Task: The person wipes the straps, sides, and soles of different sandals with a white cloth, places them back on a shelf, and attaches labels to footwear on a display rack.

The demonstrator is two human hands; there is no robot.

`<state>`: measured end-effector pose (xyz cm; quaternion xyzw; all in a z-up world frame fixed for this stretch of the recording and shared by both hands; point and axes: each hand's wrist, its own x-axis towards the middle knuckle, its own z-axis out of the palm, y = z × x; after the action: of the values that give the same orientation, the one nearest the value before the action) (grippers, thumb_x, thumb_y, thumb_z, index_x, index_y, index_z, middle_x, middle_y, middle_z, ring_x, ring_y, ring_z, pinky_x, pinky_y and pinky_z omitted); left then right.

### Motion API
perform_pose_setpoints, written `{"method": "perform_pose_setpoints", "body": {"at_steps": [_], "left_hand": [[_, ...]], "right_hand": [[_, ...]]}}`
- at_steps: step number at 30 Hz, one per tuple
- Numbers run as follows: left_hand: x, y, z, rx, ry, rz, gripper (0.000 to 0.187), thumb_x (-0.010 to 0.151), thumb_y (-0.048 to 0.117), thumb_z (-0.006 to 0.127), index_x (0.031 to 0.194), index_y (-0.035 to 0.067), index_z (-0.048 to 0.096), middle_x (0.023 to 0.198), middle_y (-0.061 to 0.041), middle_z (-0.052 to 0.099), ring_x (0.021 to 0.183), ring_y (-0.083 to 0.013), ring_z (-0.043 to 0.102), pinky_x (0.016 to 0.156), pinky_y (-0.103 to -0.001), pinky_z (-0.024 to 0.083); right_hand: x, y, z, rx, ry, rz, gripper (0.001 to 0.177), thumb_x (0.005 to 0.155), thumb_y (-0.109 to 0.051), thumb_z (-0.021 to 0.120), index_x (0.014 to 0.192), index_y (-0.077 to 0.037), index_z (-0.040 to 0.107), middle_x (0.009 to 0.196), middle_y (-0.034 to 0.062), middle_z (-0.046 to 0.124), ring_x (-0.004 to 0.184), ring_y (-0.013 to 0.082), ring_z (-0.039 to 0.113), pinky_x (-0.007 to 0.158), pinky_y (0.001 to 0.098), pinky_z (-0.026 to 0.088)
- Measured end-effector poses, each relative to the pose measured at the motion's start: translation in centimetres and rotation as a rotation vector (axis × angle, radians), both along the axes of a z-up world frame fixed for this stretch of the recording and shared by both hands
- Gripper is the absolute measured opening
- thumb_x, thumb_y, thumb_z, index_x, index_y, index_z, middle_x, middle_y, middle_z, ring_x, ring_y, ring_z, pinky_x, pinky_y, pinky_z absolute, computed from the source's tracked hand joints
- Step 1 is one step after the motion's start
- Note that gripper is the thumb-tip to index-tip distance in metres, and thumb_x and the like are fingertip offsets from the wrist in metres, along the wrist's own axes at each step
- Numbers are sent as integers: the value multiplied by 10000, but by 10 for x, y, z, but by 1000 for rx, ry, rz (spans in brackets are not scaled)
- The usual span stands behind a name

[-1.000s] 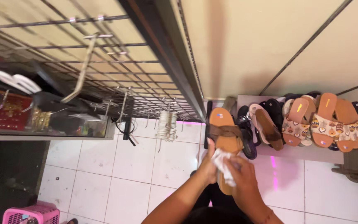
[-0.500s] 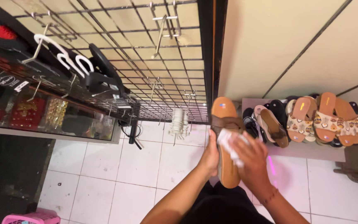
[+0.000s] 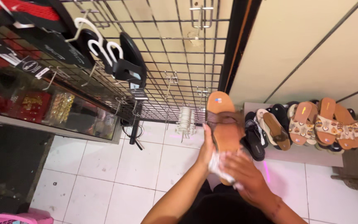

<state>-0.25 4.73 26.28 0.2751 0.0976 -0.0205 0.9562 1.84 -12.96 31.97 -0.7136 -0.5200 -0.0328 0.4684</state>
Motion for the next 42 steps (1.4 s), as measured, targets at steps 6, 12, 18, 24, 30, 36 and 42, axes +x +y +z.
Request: {"method": "perform_pose_setpoints", "body": {"at_steps": [6, 12, 18, 24, 30, 36, 42], "left_hand": [[-30, -2, 26, 302, -39, -20, 1018, 1001, 785, 103, 1497, -13, 496, 1387, -153, 646, 1321, -272, 598, 1138, -401, 451], [-44, -16, 36, 264, 16, 39, 852, 998, 699, 174, 1605, 119, 323, 1551, -75, 498, 1405, -194, 527, 1164, -386, 444], [-66, -8, 26, 328, -101, -56, 978, 1135, 714, 103, 1566, -94, 444, 1302, -299, 585, 1118, -370, 598, 941, -466, 501], [-60, -10, 43, 632, -89, -7, 896, 1014, 718, 129, 1579, 60, 353, 1525, -151, 521, 1401, -246, 522, 1159, -386, 426], [-70, -16, 47, 397, -52, -111, 960, 1074, 694, 85, 1565, -68, 404, 1351, -319, 550, 1156, -410, 577, 973, -480, 501], [-72, -13, 62, 445, 9, 0, 882, 958, 731, 162, 1583, 138, 351, 1480, -95, 560, 1330, -180, 587, 1086, -338, 507], [-79, -9, 50, 623, 21, -144, 958, 1039, 690, 70, 1413, -21, 593, 1114, -194, 711, 994, -261, 706, 882, -388, 570]], "right_hand": [[27, 0, 30, 41, 248, -316, 442, 911, 118, 522, 1275, -87, 665, 1349, 116, 691, 1304, 265, 672, 1145, 405, 519], [21, 31, 54, -63, -240, -156, 556, 731, 55, 705, 1273, -67, 685, 1403, 146, 616, 1370, 346, 538, 1158, 488, 383], [23, 11, 42, -38, 132, -332, 517, 887, 125, 579, 1343, -100, 669, 1444, 90, 639, 1379, 264, 605, 1167, 366, 473], [-13, 39, 56, 52, -215, -276, 555, 788, 60, 696, 1325, -71, 653, 1457, 169, 570, 1390, 343, 533, 1202, 467, 368], [2, 34, 60, -50, -232, -275, 700, 681, 137, 631, 1351, -62, 623, 1475, 175, 543, 1434, 375, 462, 1228, 520, 317], [-7, 35, 63, 3, -177, -180, 688, 722, 150, 636, 1360, -106, 623, 1494, 148, 543, 1430, 342, 500, 1221, 476, 365], [0, 26, 70, -28, -8, -384, 594, 870, 159, 635, 1383, -139, 636, 1506, 112, 589, 1443, 277, 561, 1226, 406, 444]]}}
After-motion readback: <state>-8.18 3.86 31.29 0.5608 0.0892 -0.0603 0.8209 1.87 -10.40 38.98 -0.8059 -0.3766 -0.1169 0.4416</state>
